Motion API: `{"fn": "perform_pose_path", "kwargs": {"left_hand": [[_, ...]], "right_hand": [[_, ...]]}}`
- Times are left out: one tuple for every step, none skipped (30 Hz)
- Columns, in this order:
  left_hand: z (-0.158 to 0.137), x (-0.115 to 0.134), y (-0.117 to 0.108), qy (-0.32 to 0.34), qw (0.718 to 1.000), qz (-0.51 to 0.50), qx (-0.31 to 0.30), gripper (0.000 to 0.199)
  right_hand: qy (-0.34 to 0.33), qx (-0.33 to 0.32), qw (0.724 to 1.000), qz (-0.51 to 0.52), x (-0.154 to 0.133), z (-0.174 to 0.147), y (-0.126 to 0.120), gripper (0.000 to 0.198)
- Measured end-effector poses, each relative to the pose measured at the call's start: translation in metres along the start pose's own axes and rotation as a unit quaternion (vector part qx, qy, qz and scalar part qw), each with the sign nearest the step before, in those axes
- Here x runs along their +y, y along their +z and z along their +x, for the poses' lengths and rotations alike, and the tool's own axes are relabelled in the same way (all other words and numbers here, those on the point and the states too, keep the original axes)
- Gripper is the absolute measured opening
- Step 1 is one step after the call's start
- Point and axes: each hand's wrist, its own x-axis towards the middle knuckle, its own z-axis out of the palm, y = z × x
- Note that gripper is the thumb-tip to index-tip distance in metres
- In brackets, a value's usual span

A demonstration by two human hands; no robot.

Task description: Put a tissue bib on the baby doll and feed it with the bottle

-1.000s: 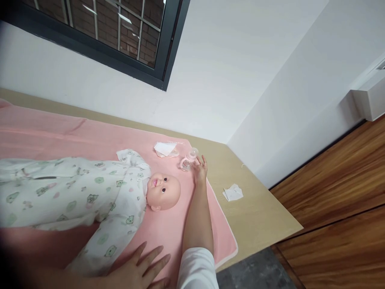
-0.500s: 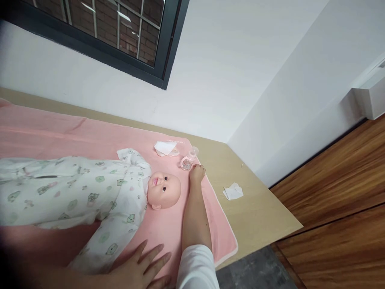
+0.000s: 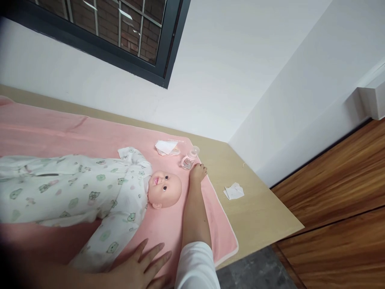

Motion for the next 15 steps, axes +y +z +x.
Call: {"fn": "perform_pose_path", "kwargs": {"left_hand": [[0.001,0.000,-0.002,-0.005,1.000,-0.003,-0.002,0.039],[0.002,0.000,-0.004,-0.007,1.000,-0.009,-0.001,0.040],[0.002,-0.001,-0.006,-0.010,1.000,-0.018,0.000,0.040],[0.003,-0.001,-0.009,-0.012,1.000,-0.028,-0.001,0.040],[0.003,-0.002,-0.011,-0.012,0.999,-0.036,-0.001,0.041],[0.003,-0.003,-0.012,-0.010,0.999,-0.040,-0.003,0.041],[0.003,-0.003,-0.012,-0.006,0.999,-0.038,-0.008,0.041],[0.002,-0.003,-0.010,0.000,0.999,-0.033,-0.017,0.041],[0.001,-0.002,-0.008,0.007,0.999,-0.026,-0.026,0.041],[0.000,-0.002,-0.006,0.014,0.999,-0.019,-0.038,0.040],[-0.002,-0.001,-0.002,0.021,0.998,-0.015,-0.049,0.039],[-0.003,0.000,0.001,0.027,0.998,-0.014,-0.061,0.038],[-0.004,0.001,0.004,0.034,0.997,-0.016,-0.070,0.038],[-0.005,0.001,0.006,0.037,0.996,-0.021,-0.077,0.038],[-0.005,0.002,0.008,0.038,0.995,-0.028,-0.083,0.038]], "right_hand": [[0.000,0.005,1.000,-0.002,0.000,0.000,0.001,0.036],[0.000,0.009,1.000,-0.004,0.000,0.000,0.002,0.036],[0.000,0.012,1.000,-0.005,0.000,0.000,0.003,0.037],[0.001,0.015,1.000,-0.006,0.000,0.000,0.003,0.038],[0.002,0.015,1.000,-0.006,0.000,0.000,0.003,0.038],[0.004,0.015,1.000,-0.005,0.000,-0.001,0.003,0.038],[0.006,0.013,1.000,-0.004,0.001,-0.001,0.003,0.037],[0.008,0.011,1.000,-0.003,0.001,-0.001,0.003,0.037],[0.009,0.010,1.000,0.000,0.002,-0.001,0.003,0.038],[0.011,0.009,1.000,0.002,0.002,-0.001,0.002,0.039],[0.013,0.008,1.000,0.003,0.002,-0.001,0.002,0.039],[0.015,0.008,1.000,0.004,0.002,-0.001,0.002,0.040],[0.017,0.006,1.000,0.004,0.002,-0.001,0.002,0.040],[0.018,0.004,1.000,0.003,0.002,-0.001,0.002,0.040],[0.019,0.002,1.000,0.002,0.002,-0.001,0.002,0.039]]}}
